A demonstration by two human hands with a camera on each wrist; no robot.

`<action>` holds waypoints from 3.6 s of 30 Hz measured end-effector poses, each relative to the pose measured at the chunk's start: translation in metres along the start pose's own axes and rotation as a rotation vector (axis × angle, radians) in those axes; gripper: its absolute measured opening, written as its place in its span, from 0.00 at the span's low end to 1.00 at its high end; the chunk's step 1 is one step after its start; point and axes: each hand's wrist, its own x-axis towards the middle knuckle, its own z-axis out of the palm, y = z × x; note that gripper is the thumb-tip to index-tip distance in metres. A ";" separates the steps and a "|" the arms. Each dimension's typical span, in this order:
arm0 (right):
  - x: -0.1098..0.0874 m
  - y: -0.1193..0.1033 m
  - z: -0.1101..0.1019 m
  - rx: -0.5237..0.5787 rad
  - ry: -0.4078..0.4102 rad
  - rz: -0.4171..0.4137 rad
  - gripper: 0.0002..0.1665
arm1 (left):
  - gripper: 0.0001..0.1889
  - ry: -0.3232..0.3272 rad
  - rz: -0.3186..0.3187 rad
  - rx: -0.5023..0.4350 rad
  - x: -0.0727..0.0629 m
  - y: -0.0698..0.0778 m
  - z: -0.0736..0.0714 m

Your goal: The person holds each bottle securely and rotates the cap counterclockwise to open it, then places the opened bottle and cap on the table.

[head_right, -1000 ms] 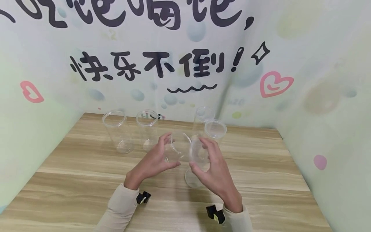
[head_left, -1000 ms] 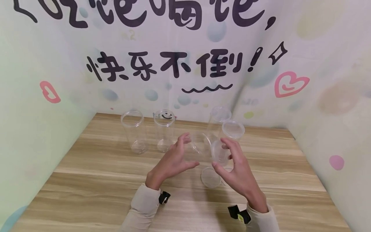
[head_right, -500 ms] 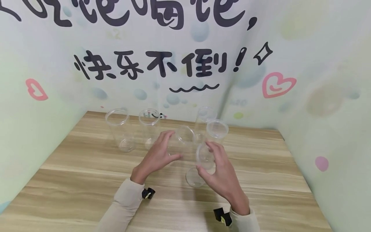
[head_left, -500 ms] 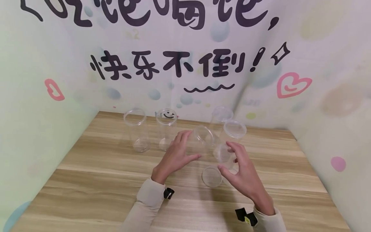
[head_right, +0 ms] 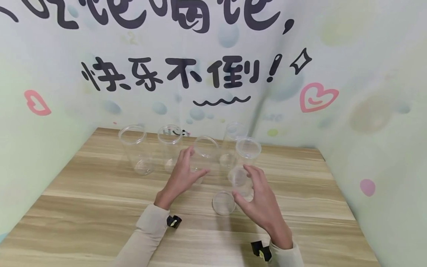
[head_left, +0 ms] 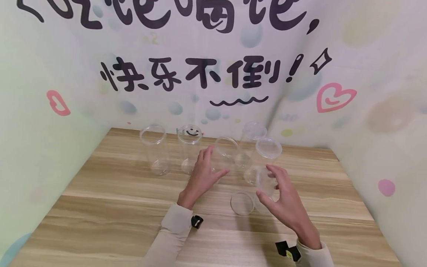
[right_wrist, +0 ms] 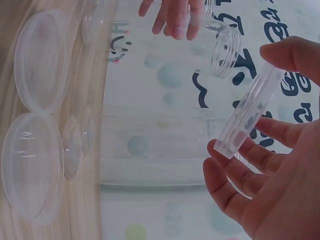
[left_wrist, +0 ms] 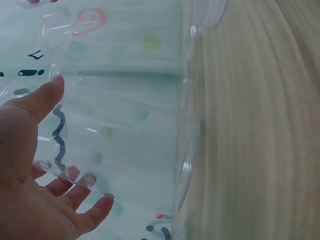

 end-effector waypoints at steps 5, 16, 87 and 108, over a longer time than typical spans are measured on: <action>-0.003 0.005 -0.002 -0.018 0.014 0.004 0.44 | 0.53 0.009 -0.088 -0.058 0.001 -0.006 0.002; -0.007 0.010 -0.007 -0.028 0.021 0.017 0.43 | 0.54 -0.094 -0.232 -0.089 -0.007 -0.008 -0.002; -0.022 0.050 -0.016 -0.074 -0.104 0.134 0.38 | 0.62 0.048 -0.096 0.172 0.014 0.081 0.114; -0.023 0.062 -0.024 -0.032 -0.228 0.287 0.39 | 0.47 0.110 -0.089 0.044 0.014 0.080 0.119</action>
